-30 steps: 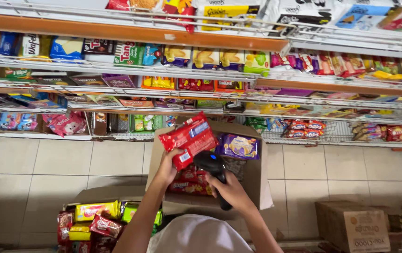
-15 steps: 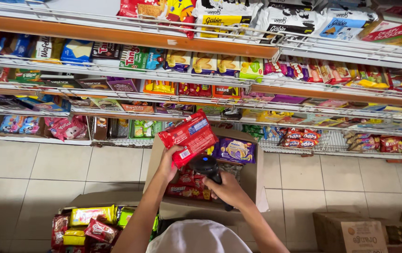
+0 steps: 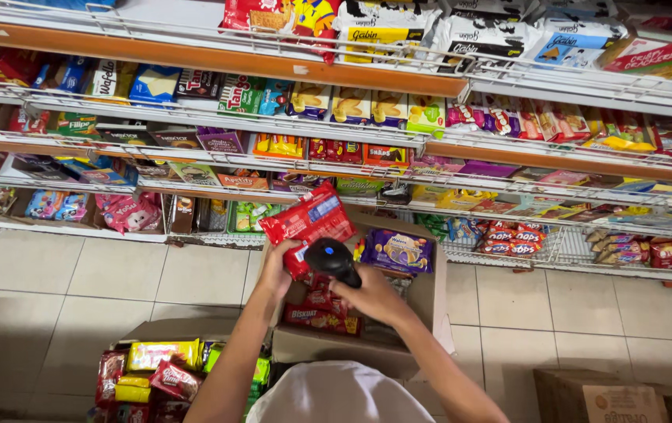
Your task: The person scans snacks with a barcode scanner, places them into a cardboard box, and luego restocks snack packs onto a supermarket shelf.
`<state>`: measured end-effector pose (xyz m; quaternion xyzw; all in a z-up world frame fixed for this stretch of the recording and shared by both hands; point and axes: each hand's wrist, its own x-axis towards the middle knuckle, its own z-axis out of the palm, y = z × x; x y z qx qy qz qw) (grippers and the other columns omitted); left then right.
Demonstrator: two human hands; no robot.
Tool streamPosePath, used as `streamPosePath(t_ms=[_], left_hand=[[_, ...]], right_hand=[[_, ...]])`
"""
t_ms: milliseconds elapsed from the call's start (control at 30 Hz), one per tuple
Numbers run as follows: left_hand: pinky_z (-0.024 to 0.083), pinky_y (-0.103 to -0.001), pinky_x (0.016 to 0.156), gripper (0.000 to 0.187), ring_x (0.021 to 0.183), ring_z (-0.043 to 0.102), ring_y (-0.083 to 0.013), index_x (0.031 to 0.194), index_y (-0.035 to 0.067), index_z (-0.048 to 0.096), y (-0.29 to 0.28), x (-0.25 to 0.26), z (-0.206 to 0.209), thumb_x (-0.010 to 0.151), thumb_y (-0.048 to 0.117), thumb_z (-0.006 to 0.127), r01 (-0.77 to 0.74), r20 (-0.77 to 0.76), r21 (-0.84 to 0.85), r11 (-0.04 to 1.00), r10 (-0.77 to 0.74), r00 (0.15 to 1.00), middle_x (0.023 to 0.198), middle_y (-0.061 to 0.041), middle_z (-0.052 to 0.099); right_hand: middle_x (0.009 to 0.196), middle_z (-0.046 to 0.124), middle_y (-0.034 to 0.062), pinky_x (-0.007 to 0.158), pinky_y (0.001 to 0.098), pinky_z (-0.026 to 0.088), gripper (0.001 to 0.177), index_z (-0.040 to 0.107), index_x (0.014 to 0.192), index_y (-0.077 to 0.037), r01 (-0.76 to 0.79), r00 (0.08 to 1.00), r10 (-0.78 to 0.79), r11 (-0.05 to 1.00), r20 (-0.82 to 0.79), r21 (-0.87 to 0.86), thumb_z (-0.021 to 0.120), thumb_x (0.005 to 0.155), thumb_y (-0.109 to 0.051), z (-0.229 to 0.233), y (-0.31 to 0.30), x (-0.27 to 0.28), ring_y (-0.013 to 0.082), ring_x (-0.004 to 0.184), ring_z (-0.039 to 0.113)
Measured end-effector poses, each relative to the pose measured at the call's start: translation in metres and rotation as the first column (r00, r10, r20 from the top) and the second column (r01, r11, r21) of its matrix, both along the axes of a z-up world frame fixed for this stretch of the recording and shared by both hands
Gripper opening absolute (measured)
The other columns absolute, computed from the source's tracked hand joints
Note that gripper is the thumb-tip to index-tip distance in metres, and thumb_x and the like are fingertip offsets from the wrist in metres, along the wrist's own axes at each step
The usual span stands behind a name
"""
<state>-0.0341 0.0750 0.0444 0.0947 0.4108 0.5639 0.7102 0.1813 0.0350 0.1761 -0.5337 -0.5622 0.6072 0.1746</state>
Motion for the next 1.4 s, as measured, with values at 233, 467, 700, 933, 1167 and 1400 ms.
streamPosePath(t_ms=[233,467,700,933,1167,1400], left_hand=[[0.057,-0.043,0.097,0.048,0.108,0.07,-0.0253,0.13,0.006,0.057,-0.013,-0.01,0.002,0.083,0.01,0.067,-0.059,0.06,0.052,0.997,0.055,0.997,0.117,-0.01,0.071],[0.061,-0.04,0.09,0.047,0.104,0.073,-0.0233,0.128,0.006,0.058,-0.038,0.003,0.015,0.082,0.004,0.067,-0.031,-0.111,0.054,0.998,0.037,0.993,0.115,-0.01,0.072],[0.065,-0.037,0.073,0.044,0.092,0.073,-0.0201,0.123,0.014,0.058,-0.056,0.032,0.008,0.08,0.006,0.066,0.02,-0.093,-0.082,0.996,-0.028,0.995,0.107,-0.005,0.07],[0.065,-0.04,0.081,0.029,0.09,0.075,-0.0216,0.118,0.008,0.067,-0.07,0.06,-0.051,0.099,0.025,0.055,0.066,0.178,-0.119,0.991,-0.045,0.983,0.106,-0.01,0.076],[0.065,-0.046,0.077,0.029,0.08,0.074,-0.0268,0.103,0.004,0.071,-0.087,0.052,-0.069,0.099,0.032,0.062,0.158,0.343,-0.262,0.952,-0.061,0.937,0.092,-0.012,0.073],[0.055,-0.052,0.097,0.046,0.108,0.07,-0.0304,0.121,0.007,0.06,-0.117,0.046,0.013,0.09,0.04,0.065,0.08,0.445,0.002,0.997,-0.072,0.893,0.117,-0.016,0.071]], right_hand=[[0.074,0.067,0.0017,0.057,0.0283,0.052,0.022,0.068,0.103,-0.005,-0.059,0.998,0.06,0.998,-0.028,0.033,0.071,0.09,-0.022,-0.009,0.013,-0.008,0.0092,0.063,0.062],[0.08,0.07,0.0036,0.061,0.0322,0.055,0.03,0.068,0.105,-0.004,-0.02,1.0,0.02,1.0,0.011,-0.001,0.074,0.082,-0.022,-0.022,0.003,-0.002,0.014,0.07,0.067],[0.105,0.071,0.0146,0.089,0.0416,0.054,0.058,0.069,0.113,-0.003,-0.074,0.994,0.015,0.818,0.106,0.57,0.092,0.068,-0.032,-0.021,-0.007,0.002,0.0314,0.097,0.07],[0.115,0.066,0.0207,0.085,0.0486,0.056,0.075,0.06,0.121,-0.003,-0.09,0.961,-0.117,0.724,0.25,0.684,0.093,0.062,-0.035,-0.036,-0.037,-0.003,0.0431,0.101,0.068],[0.124,0.067,0.0137,0.078,0.046,0.061,0.061,0.061,0.126,-0.01,-0.369,0.909,0.038,0.537,0.415,0.759,0.084,0.074,-0.031,-0.051,-0.061,0.023,0.0379,0.096,0.071],[0.113,0.067,0.0176,0.08,0.0417,0.06,0.055,0.064,0.114,-0.006,-0.091,0.995,0.015,0.564,0.1,0.821,0.09,0.068,-0.02,-0.042,-0.053,0.024,0.0386,0.096,0.071]])
